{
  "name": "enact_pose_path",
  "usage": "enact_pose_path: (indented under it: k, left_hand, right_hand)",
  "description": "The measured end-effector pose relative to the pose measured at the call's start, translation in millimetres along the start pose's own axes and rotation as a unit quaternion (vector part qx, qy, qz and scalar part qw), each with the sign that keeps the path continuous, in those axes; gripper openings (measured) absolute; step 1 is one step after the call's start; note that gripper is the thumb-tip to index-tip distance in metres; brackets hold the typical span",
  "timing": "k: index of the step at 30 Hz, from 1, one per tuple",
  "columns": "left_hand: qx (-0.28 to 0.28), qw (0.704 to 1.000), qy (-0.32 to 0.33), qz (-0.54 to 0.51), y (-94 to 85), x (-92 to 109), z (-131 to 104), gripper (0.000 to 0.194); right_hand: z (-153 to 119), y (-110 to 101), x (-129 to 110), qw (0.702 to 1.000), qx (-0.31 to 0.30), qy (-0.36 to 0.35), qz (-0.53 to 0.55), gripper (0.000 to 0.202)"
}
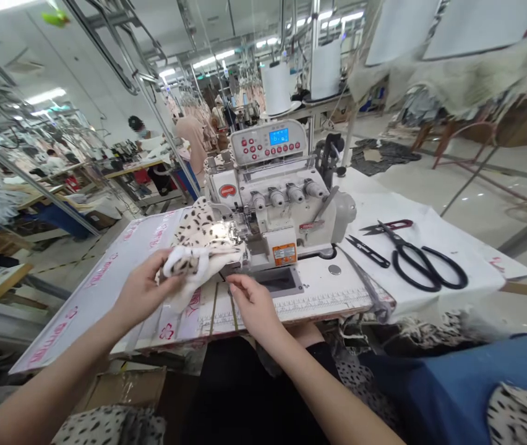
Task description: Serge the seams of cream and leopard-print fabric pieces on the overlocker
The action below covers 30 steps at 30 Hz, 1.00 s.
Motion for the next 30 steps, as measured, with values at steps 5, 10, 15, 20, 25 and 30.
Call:
enact_pose_path:
  k: [5,10,15,20,25,30]
  left_hand:
    - [-0.02,0.998,-0.05,-0.044,-13.5,7,65,0.03]
    - [0.115,0.972,0.161,0.124,-27.2,50,94,0.022]
    - [0.079,0.961,0.265,-0.023,-12.5,65,14,0.021]
    - [-0.031,0.993,0.092,-0.067,18.5,23,-25,0.032]
    - [-0.065,0.997,0.04,-0.007,42.4,5,-3,0.037]
    - [-0.083,0.996,0.0,-0.015,49.7,-6,22,0.036]
  right_hand:
    - [0,41,3,0.991,-0.035,0.058,0.118,0.023]
    - [-4,75,8,0.976,-0.028,0.102,0.192,0.029]
    - [-22,60,-9,0.965,-0.01,0.108,0.24,0.019]
    - [-40,48,-5,0.923,-0.048,0.207,0.321,0.025]
    - [-65,42,-2,0.946,-0.056,0.179,0.266,0.021]
    - [-78,21,-31,0.994,-0.084,-0.035,0.06,0.014]
Point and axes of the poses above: each hand's wrist, its own z-axis towards the middle knuckle, its own y-axis out of the palm, x = y × z, the point moved 8 cm from there along z, towards the middle knuckle, and after that the axes turned 15 degrees about x, right-handed, at the moved point
